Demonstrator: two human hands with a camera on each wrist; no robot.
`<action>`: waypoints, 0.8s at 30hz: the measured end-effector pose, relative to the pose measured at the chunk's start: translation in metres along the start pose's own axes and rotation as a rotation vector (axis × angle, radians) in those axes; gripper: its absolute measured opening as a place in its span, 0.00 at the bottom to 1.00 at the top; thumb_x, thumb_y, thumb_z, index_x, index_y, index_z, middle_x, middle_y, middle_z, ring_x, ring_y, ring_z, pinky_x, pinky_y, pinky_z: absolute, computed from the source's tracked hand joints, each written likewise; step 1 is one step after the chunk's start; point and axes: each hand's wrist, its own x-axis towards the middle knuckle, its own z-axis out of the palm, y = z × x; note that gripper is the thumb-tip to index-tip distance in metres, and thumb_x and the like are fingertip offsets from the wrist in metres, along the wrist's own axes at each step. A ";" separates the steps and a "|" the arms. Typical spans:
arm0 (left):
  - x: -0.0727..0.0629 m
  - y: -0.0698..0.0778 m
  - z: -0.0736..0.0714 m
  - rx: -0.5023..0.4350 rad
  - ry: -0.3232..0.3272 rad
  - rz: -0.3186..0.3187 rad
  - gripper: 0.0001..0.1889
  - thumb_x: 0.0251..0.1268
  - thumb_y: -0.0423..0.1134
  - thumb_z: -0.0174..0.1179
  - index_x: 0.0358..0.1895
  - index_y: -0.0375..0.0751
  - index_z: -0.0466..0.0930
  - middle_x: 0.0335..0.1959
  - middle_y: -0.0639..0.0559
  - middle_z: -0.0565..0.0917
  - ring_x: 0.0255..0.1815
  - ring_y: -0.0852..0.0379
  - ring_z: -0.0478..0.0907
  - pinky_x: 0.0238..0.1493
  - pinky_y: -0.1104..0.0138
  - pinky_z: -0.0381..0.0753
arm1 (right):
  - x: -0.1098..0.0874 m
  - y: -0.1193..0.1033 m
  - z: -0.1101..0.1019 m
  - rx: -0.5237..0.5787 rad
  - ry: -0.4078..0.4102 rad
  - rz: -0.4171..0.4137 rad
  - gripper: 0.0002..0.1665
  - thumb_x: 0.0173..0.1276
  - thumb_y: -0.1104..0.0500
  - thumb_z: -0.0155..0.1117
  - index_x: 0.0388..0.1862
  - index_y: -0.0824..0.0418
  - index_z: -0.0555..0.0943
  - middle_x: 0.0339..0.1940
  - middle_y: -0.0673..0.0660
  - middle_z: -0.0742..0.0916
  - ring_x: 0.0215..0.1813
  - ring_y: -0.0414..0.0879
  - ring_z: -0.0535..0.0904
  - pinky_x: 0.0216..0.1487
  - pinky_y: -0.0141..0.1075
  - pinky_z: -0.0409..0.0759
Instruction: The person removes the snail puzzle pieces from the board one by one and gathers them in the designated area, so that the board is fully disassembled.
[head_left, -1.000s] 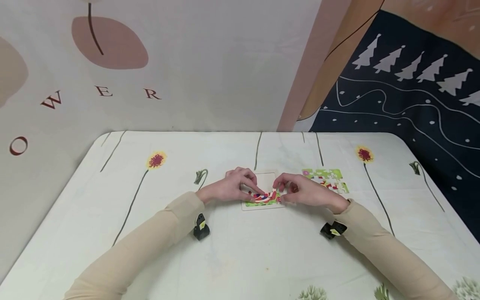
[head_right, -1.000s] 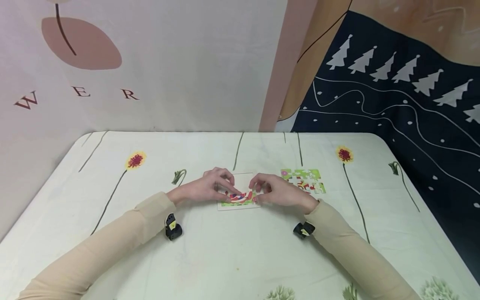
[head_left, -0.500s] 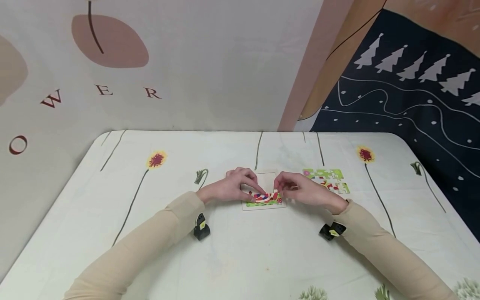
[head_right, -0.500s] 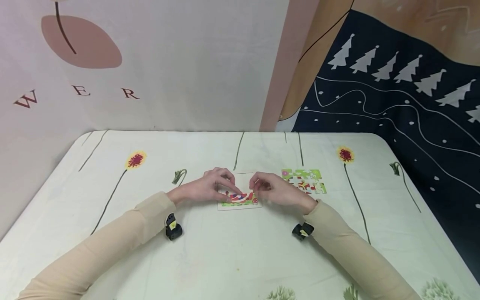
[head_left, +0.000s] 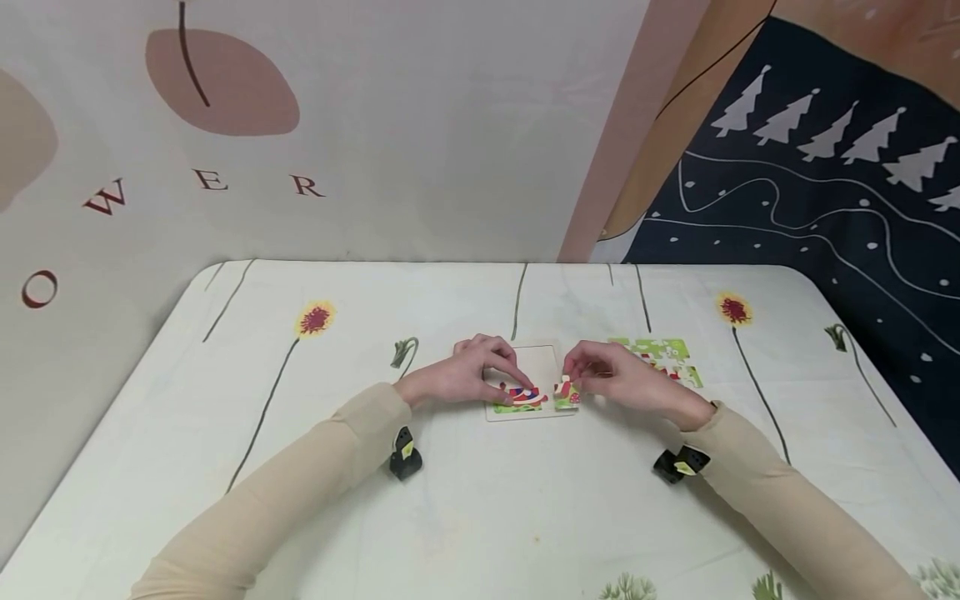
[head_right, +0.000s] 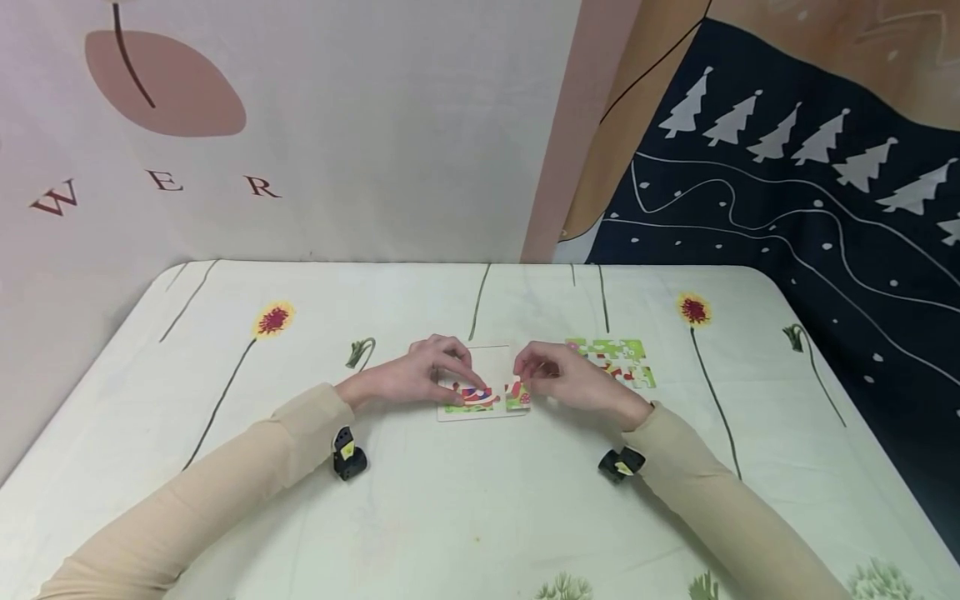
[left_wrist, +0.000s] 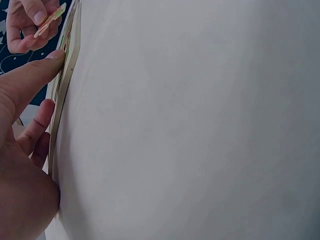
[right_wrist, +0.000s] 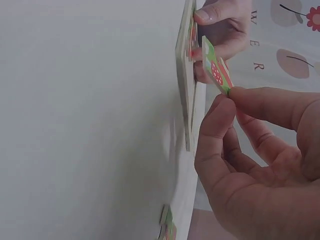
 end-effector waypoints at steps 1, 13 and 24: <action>0.000 0.000 0.000 0.002 0.001 -0.001 0.15 0.59 0.42 0.70 0.50 0.53 0.89 0.51 0.54 0.76 0.62 0.51 0.62 0.63 0.51 0.50 | -0.001 0.000 -0.001 -0.001 0.000 0.003 0.11 0.66 0.73 0.57 0.46 0.68 0.79 0.38 0.60 0.83 0.40 0.42 0.77 0.43 0.30 0.75; -0.001 0.003 -0.001 0.006 -0.007 0.000 0.15 0.59 0.41 0.71 0.50 0.52 0.88 0.51 0.54 0.76 0.63 0.51 0.62 0.64 0.50 0.49 | -0.020 0.005 -0.012 -0.008 0.026 0.111 0.10 0.68 0.70 0.59 0.48 0.66 0.79 0.41 0.58 0.81 0.41 0.43 0.76 0.43 0.30 0.77; 0.000 0.002 -0.001 0.010 -0.012 -0.004 0.15 0.59 0.42 0.70 0.50 0.53 0.88 0.51 0.54 0.76 0.63 0.50 0.61 0.64 0.49 0.49 | -0.039 0.013 -0.024 -0.042 0.069 0.107 0.07 0.68 0.69 0.60 0.44 0.65 0.80 0.38 0.57 0.83 0.41 0.36 0.77 0.43 0.28 0.76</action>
